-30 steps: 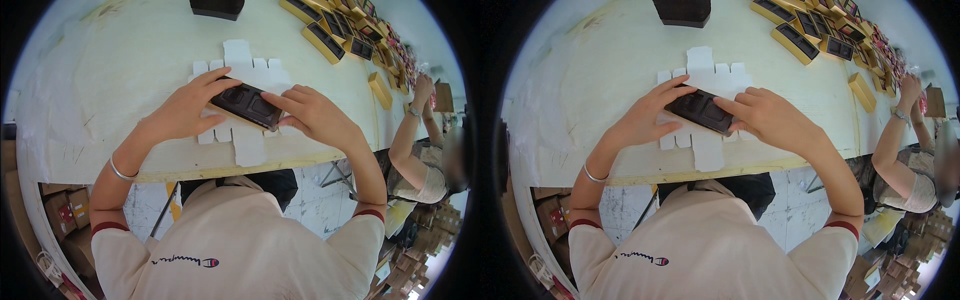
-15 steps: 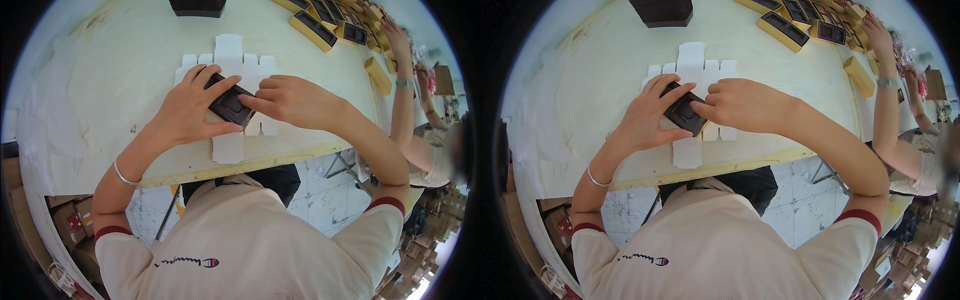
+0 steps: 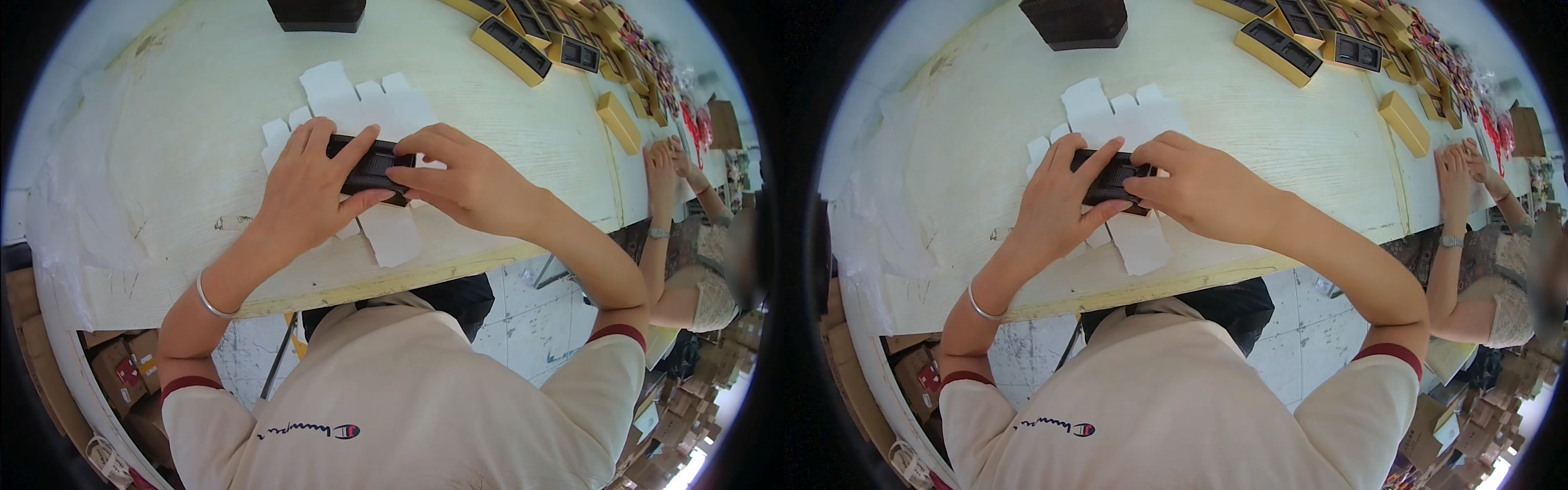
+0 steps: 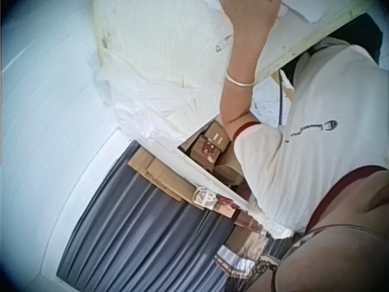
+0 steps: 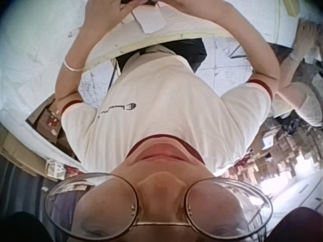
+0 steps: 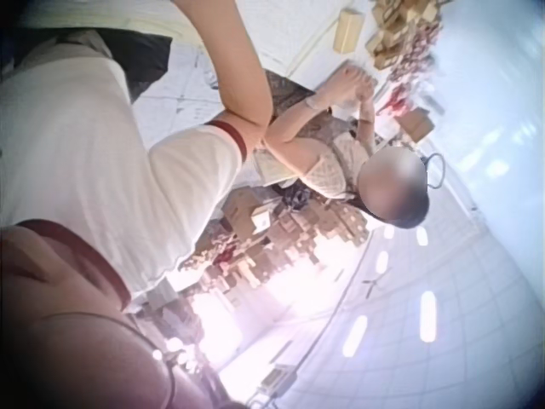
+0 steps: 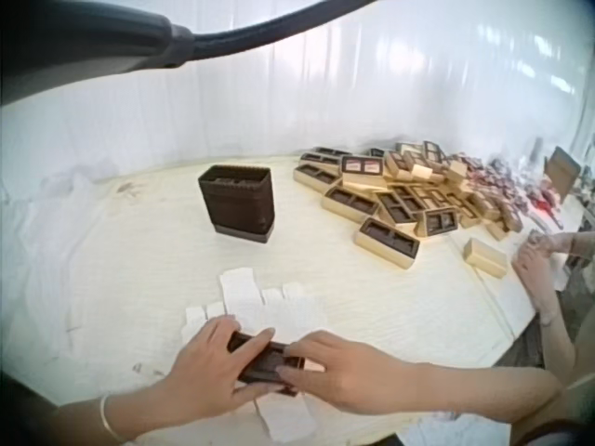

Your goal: The person folds flat white cardboard pieces into small rectangular boxes, inserts black rectangular items into them, and places the completed boxes on the table. The process repeats continuously with multiple units.

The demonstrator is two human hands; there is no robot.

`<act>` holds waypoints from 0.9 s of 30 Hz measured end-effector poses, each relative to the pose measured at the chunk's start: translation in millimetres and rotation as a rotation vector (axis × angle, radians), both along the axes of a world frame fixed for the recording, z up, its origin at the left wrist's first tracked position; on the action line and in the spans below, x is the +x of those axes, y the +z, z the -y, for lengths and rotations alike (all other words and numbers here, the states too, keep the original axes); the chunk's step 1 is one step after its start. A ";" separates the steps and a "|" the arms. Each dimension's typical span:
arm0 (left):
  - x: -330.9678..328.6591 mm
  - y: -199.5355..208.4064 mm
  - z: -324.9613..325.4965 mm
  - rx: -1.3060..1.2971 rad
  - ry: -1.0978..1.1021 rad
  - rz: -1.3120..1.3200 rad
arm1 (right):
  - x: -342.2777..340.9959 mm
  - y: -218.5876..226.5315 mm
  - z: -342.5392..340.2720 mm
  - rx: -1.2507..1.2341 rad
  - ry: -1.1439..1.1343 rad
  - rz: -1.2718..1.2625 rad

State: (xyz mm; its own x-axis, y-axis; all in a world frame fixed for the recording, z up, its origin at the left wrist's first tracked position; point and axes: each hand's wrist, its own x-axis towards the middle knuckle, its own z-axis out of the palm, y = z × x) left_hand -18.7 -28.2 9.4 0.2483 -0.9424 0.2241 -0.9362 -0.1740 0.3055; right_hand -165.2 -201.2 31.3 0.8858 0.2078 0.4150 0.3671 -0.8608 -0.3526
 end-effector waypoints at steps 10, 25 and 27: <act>11.6 4.2 -2.0 0.022 -0.080 0.048 | 19.7 0.6 6.7 -0.262 0.119 0.040; 20.6 5.0 -7.9 0.056 -0.157 -0.114 | 31.4 22.8 7.9 -0.462 0.159 -0.231; 19.4 4.8 -9.5 0.060 -0.158 -0.083 | 24.6 19.1 9.6 -0.335 0.138 -0.224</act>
